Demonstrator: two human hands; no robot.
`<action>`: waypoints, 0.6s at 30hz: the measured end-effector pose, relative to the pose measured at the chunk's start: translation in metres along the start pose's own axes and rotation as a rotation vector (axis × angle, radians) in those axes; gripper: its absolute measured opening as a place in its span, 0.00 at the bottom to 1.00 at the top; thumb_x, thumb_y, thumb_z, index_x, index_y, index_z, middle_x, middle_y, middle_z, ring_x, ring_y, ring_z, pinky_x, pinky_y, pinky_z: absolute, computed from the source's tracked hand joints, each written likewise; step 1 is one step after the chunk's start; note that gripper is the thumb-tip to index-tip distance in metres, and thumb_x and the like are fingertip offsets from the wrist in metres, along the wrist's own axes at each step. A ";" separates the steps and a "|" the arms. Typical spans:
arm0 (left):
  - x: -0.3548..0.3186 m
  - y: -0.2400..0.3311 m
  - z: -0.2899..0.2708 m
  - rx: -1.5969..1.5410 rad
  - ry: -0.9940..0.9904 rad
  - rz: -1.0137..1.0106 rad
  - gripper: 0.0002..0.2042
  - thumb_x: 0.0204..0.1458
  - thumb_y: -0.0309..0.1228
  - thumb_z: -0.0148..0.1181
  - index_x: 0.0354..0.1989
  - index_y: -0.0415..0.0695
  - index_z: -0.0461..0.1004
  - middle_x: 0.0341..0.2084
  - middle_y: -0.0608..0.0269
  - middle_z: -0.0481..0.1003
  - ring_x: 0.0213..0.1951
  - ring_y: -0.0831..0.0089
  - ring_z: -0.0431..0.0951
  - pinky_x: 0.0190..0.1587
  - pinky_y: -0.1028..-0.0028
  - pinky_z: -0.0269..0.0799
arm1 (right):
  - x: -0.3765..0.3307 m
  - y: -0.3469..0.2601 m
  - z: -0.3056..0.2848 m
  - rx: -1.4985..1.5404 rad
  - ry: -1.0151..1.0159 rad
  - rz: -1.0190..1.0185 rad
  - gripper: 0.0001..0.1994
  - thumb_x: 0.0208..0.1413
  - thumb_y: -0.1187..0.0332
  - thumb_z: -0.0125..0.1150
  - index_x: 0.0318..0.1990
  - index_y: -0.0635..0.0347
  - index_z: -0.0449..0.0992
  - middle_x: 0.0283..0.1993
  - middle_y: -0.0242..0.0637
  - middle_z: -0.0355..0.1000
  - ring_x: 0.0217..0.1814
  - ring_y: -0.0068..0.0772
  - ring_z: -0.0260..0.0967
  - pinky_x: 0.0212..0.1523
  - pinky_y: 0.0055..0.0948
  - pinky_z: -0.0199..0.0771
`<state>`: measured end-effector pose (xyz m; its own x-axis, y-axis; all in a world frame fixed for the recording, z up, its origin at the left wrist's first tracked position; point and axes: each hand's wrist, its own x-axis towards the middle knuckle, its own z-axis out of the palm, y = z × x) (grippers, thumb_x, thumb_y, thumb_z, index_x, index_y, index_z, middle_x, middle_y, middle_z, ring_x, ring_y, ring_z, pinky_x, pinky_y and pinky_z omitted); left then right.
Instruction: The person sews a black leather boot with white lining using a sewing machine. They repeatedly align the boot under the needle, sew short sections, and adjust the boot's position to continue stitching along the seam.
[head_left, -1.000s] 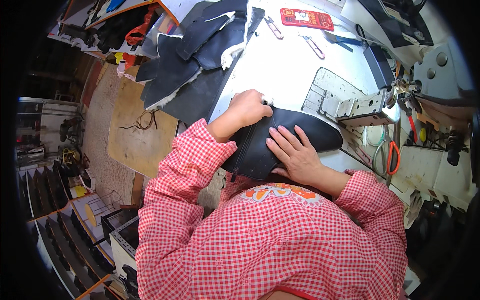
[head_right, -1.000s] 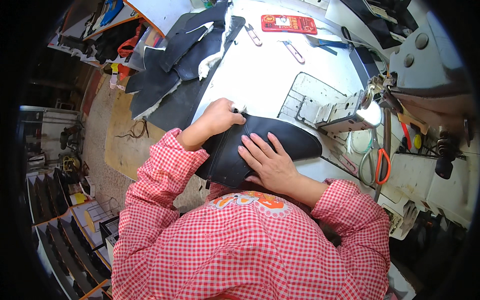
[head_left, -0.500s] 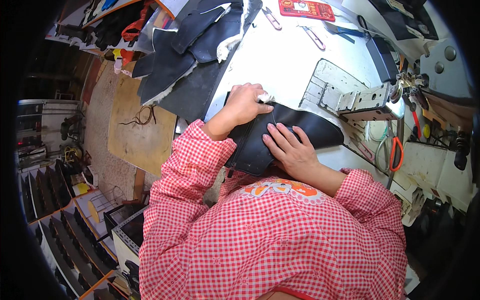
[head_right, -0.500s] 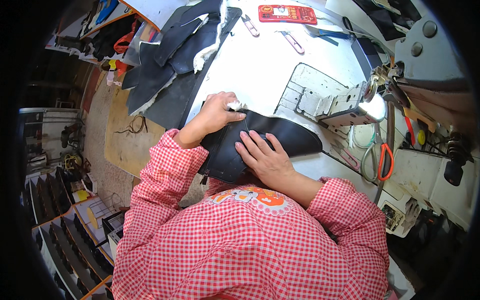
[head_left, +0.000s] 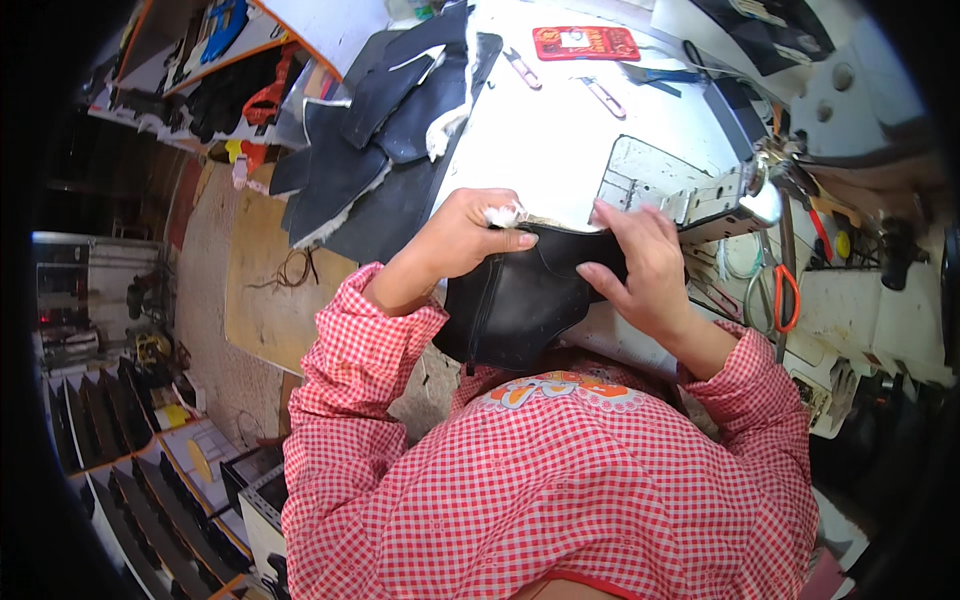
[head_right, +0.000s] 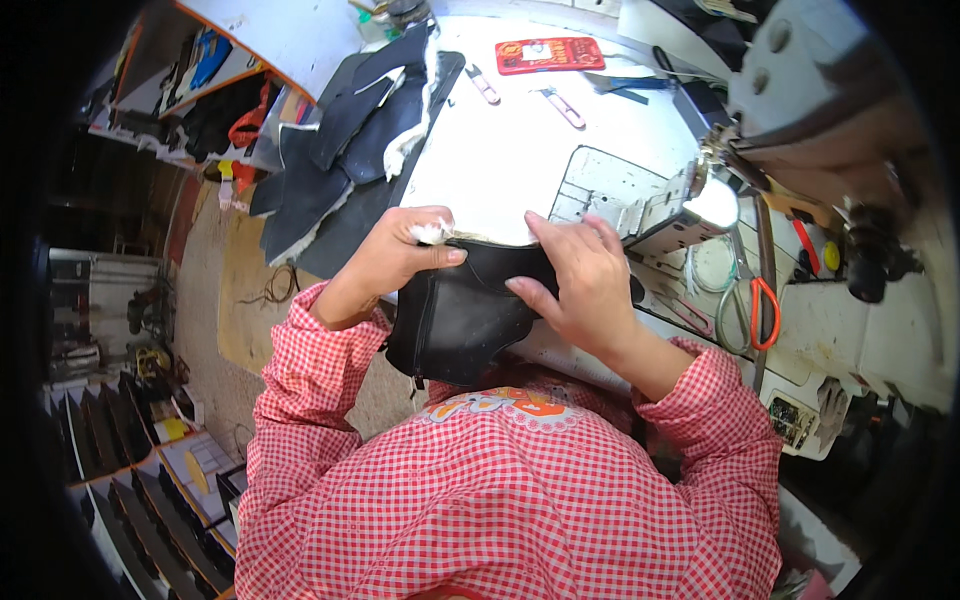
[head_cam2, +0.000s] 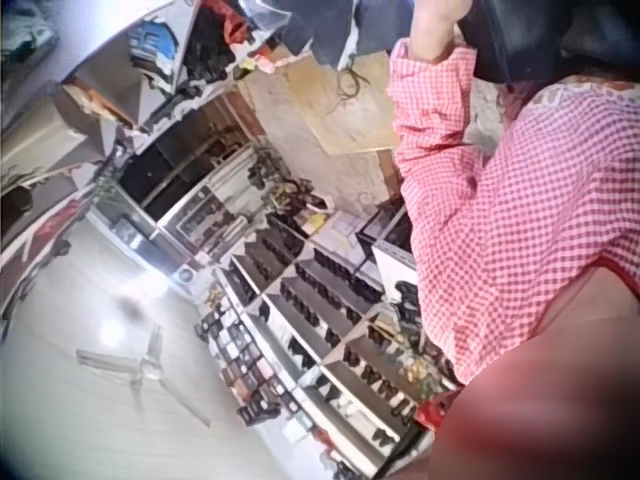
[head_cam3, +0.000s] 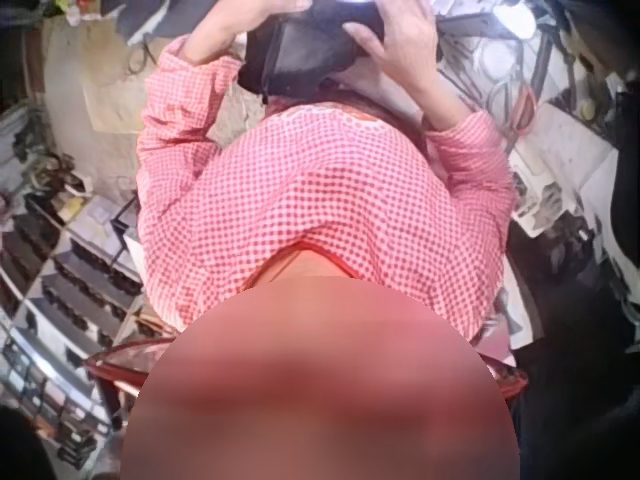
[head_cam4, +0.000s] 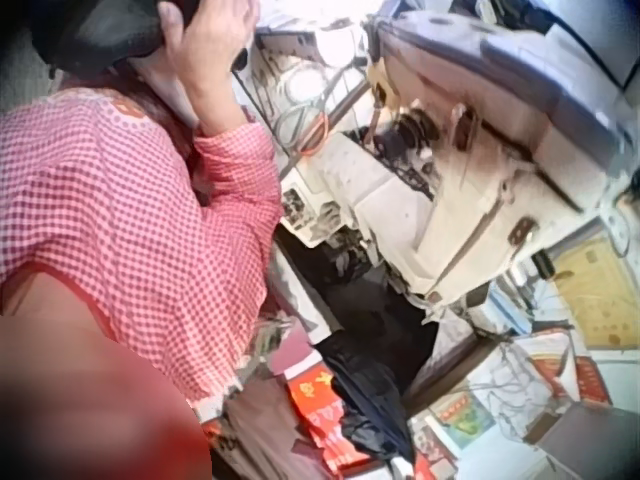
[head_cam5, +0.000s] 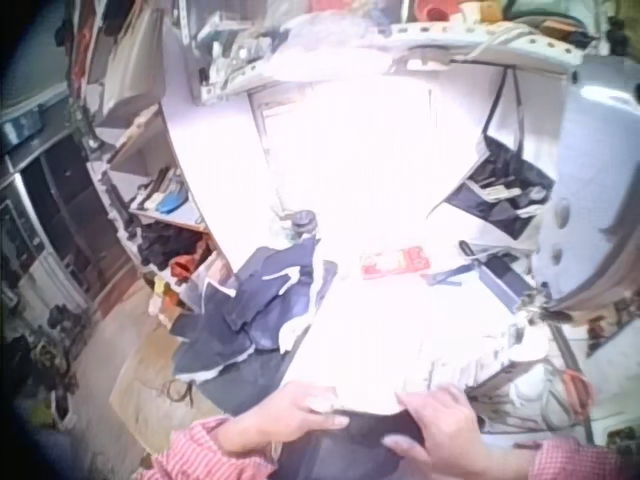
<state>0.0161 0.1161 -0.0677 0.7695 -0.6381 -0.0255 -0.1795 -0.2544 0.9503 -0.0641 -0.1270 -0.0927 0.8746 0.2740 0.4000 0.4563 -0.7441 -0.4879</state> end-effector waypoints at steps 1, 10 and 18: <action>0.002 0.008 0.000 0.001 -0.018 0.020 0.13 0.47 0.24 0.67 0.22 0.40 0.65 0.20 0.71 0.60 0.27 0.84 0.58 0.30 0.78 0.57 | 0.003 -0.001 -0.003 0.084 -0.013 0.041 0.24 0.47 0.59 0.67 0.51 0.60 0.72 0.45 0.41 0.74 0.45 0.44 0.72 0.52 0.41 0.67; -0.035 0.075 0.024 0.969 0.120 0.917 0.10 0.36 0.29 0.64 0.31 0.46 0.77 0.28 0.69 0.72 0.28 0.73 0.71 0.35 0.71 0.59 | -0.018 -0.047 -0.071 0.008 0.065 -0.198 0.15 0.37 0.67 0.68 0.36 0.57 0.75 0.38 0.35 0.72 0.34 0.37 0.72 0.32 0.33 0.70; -0.062 0.077 0.062 1.079 0.253 1.275 0.08 0.38 0.28 0.60 0.30 0.47 0.76 0.28 0.73 0.71 0.27 0.80 0.69 0.30 0.78 0.55 | -0.051 -0.085 -0.070 -0.249 0.120 -0.254 0.16 0.44 0.65 0.58 0.41 0.61 0.76 0.39 0.34 0.72 0.36 0.30 0.70 0.36 0.29 0.66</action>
<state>-0.0838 0.0909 -0.0120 -0.1329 -0.7174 0.6838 -0.9439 -0.1189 -0.3081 -0.1592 -0.1199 -0.0173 0.7062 0.4066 0.5796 0.5897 -0.7909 -0.1637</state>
